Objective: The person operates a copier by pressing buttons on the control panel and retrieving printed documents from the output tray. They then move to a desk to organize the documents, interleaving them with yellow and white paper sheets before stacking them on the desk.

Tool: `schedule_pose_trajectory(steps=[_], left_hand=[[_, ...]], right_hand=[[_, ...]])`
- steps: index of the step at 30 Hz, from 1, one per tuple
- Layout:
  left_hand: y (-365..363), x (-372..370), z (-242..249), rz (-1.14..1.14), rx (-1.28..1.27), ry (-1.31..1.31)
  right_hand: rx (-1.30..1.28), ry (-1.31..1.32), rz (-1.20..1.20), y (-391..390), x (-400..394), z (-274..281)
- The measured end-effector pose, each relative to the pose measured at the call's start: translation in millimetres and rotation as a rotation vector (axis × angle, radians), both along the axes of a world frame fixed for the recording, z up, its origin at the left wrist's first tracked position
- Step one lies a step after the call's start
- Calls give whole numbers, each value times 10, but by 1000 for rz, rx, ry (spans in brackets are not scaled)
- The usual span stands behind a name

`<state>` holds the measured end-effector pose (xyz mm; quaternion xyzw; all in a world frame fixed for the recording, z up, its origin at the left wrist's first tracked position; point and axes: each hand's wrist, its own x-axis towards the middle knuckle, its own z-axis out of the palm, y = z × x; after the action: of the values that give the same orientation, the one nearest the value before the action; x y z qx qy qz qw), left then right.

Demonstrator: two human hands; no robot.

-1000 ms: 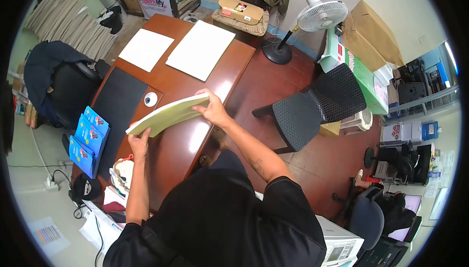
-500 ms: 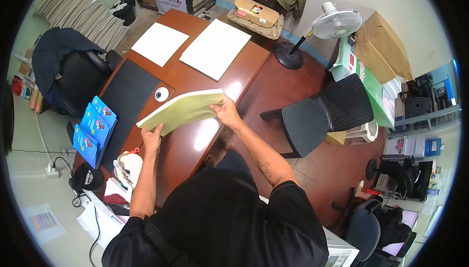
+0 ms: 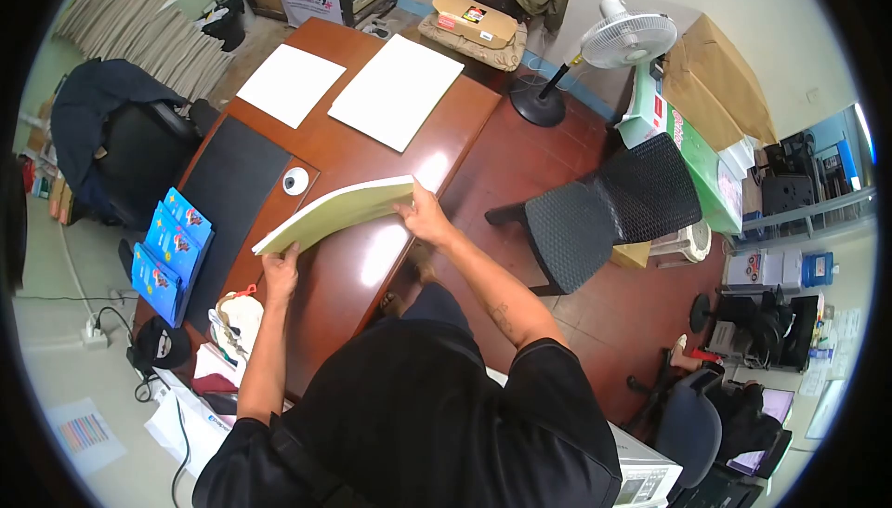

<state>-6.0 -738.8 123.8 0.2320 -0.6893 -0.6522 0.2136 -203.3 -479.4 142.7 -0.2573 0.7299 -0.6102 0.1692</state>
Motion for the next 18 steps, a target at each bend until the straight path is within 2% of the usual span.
schedule_pose_trajectory(steps=[6, 11, 18], left_hand=[[35, -30, 7, 59, 10, -11], [22, 19, 44, 4, -49, -46], [42, 86, -276, 28, -125, -129]], right_hand=[[-14, 30, -20, -29, 4, 15], [61, 67, -9, 15, 12, -53], [171, 128, 41, 75, -6, -305]])
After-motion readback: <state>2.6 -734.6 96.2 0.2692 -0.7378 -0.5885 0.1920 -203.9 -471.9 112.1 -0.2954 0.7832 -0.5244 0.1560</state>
